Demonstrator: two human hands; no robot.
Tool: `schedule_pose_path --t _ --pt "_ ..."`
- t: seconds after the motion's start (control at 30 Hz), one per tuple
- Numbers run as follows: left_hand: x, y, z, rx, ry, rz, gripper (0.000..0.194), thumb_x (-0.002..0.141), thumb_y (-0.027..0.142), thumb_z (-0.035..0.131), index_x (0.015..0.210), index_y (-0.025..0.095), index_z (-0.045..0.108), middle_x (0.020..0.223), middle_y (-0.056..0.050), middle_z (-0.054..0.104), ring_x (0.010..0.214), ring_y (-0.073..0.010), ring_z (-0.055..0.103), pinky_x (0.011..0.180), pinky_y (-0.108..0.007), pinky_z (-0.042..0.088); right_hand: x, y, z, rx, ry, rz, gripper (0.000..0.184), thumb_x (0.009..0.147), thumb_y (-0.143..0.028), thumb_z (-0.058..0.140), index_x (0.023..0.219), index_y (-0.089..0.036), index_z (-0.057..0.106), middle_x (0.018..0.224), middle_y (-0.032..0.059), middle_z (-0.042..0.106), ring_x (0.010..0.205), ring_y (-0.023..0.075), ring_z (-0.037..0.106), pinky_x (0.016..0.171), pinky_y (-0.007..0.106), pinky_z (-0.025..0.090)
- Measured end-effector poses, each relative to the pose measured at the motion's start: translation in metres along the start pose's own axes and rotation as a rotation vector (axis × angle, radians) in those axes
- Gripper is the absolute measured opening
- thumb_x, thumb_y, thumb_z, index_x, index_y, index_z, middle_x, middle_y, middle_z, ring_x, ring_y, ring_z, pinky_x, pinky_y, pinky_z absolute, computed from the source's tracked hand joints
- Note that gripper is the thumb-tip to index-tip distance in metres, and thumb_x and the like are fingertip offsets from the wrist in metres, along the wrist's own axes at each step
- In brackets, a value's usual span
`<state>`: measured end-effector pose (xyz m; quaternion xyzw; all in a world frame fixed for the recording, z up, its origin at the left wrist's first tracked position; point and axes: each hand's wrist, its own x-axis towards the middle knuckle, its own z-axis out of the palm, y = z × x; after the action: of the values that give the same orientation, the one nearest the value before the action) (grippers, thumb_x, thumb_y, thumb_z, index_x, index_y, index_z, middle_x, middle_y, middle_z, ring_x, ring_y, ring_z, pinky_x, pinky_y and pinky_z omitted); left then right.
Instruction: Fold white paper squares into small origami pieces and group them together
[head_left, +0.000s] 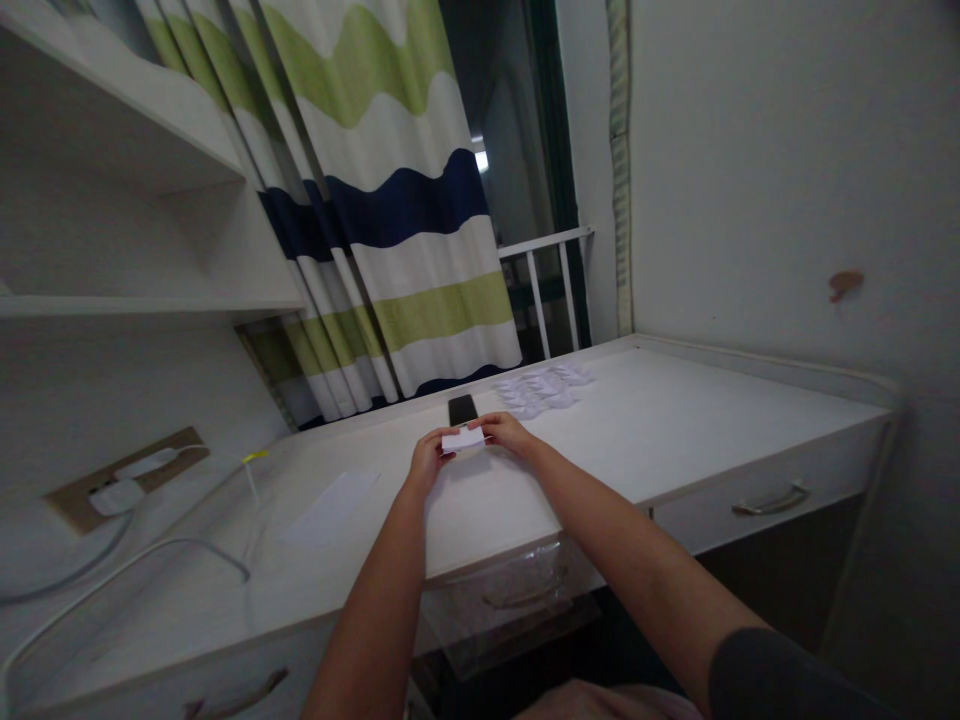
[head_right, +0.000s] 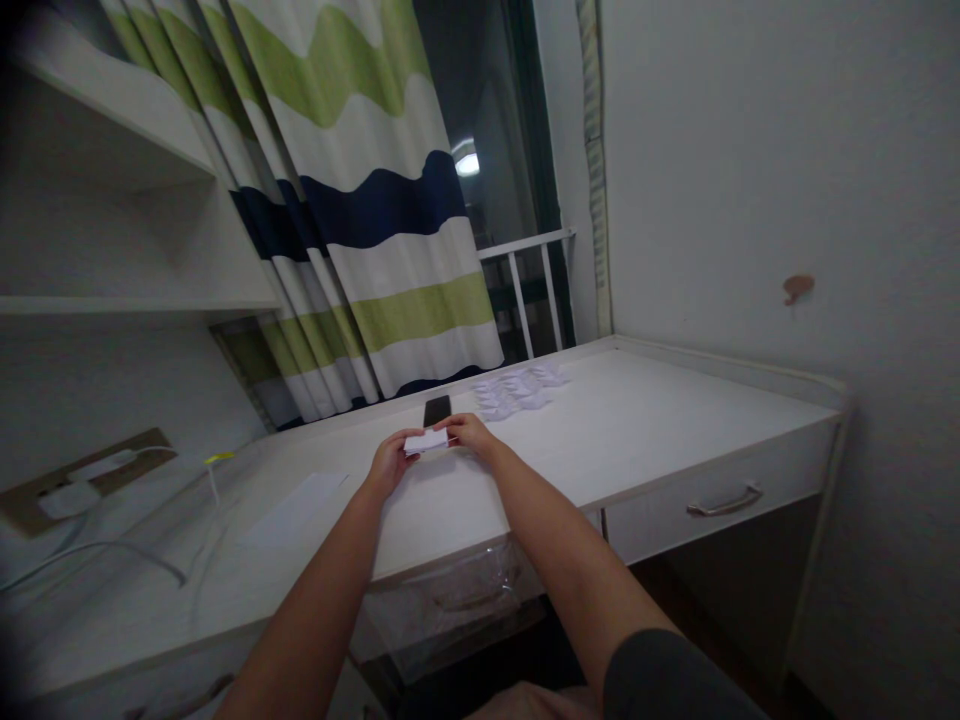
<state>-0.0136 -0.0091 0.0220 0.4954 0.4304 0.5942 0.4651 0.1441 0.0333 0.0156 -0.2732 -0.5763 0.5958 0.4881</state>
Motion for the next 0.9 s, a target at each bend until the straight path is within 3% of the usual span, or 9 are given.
schedule_pose_path --t 0.2,0.4,0.63,0.9 --pt "0.000 -0.001 0.000 0.002 -0.021 -0.015 0.023 0.058 0.031 0.053 0.070 0.014 0.063 0.074 -0.005 0.062 0.060 -0.0125 0.055 0.050 -0.022 0.040 -0.001 -0.002 0.001 -0.010 0.013 0.029 0.016 0.066 -0.011 0.050 0.064 -0.015 0.065 0.061 0.0014 0.062 0.055 0.0088 0.054 0.054 0.021 0.044" --pt "0.001 -0.006 -0.001 0.157 0.018 0.075 0.033 0.047 0.030 0.071 0.075 0.015 0.062 0.067 0.000 0.056 0.061 -0.0112 0.053 0.051 -0.021 0.041 -0.003 -0.001 0.000 -0.063 0.012 0.025 0.015 0.065 -0.018 0.062 0.079 -0.015 0.063 0.053 -0.0031 0.055 0.045 0.0066 0.048 0.048 0.020 0.043" --pt "0.007 -0.013 -0.004 0.119 -0.024 0.065 0.055 0.048 0.031 0.072 0.099 0.016 0.059 0.063 0.000 0.058 0.054 -0.0106 0.052 0.048 -0.021 0.040 0.000 0.001 0.000 -0.087 0.015 0.037 0.009 0.062 -0.012 0.062 0.071 -0.011 0.061 0.048 -0.0043 0.053 0.043 0.0055 0.047 0.046 0.018 0.040" --pt "0.009 -0.015 -0.007 0.256 -0.004 0.092 0.036 0.051 0.039 0.069 0.073 0.010 0.065 0.052 0.000 0.055 0.046 -0.0091 0.046 0.043 -0.019 0.033 -0.003 0.001 0.001 -0.073 -0.044 0.038 0.013 0.061 -0.016 0.064 0.072 -0.011 0.060 0.051 -0.0031 0.055 0.046 0.0072 0.050 0.048 0.020 0.042"
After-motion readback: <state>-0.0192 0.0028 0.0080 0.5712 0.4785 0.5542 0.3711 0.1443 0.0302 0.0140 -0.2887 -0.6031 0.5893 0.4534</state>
